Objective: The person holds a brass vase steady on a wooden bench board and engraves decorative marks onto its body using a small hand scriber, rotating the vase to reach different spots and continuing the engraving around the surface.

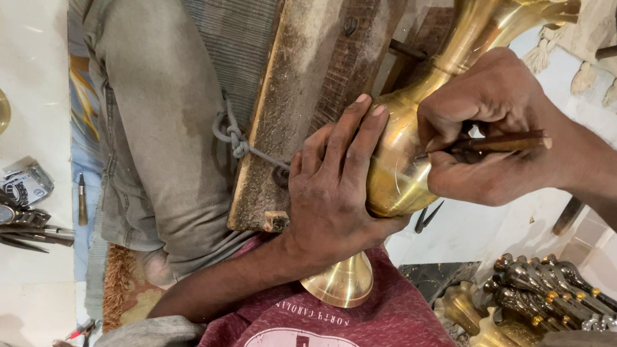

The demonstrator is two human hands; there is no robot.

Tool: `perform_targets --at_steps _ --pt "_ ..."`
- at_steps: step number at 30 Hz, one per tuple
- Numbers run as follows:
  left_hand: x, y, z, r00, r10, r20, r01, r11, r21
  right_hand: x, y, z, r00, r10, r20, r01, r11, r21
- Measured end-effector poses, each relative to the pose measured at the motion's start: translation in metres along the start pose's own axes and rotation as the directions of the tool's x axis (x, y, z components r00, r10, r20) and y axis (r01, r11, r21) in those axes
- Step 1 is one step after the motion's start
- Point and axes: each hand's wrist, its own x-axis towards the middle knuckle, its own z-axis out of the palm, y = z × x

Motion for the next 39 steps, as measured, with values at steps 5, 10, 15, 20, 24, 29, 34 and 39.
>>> perform_targets --at_steps 5,10,15,20,24,29,34,39 --pt "0.001 -0.001 0.001 0.999 0.018 -0.029 -0.018 1.000 0.002 -0.007 0.007 0.000 0.998 -0.061 -0.009 0.061 0.996 0.061" --pt "0.001 0.000 0.000 1.000 0.010 -0.020 -0.010 1.000 -0.009 -0.013 0.012 0.002 0.997 -0.076 -0.029 0.076 0.997 -0.006" --pt "0.001 0.001 -0.003 1.000 0.012 -0.011 -0.012 1.000 -0.012 -0.017 0.013 0.003 0.996 -0.077 -0.044 0.075 0.996 -0.039" --pt "0.000 0.001 -0.002 1.000 0.009 -0.011 -0.009 1.000 0.004 -0.024 0.015 0.008 0.990 -0.115 -0.084 0.102 0.985 -0.139" --pt "0.001 -0.001 0.003 1.000 0.027 -0.015 -0.027 1.000 0.014 -0.026 0.017 0.010 0.988 -0.125 -0.096 0.115 0.988 -0.102" --pt "-0.001 -0.002 0.005 1.000 0.022 -0.010 -0.022 1.000 0.011 -0.029 0.015 0.010 0.984 -0.141 -0.111 0.124 0.981 -0.147" --pt "-0.001 -0.001 0.002 1.000 0.013 0.001 -0.013 1.000 0.010 -0.032 0.012 0.013 0.975 -0.150 -0.163 0.131 0.984 -0.123" --pt "0.001 0.000 0.001 1.000 0.027 -0.004 -0.027 1.000 0.011 -0.036 0.018 0.016 0.966 -0.206 -0.157 0.175 0.966 -0.188"
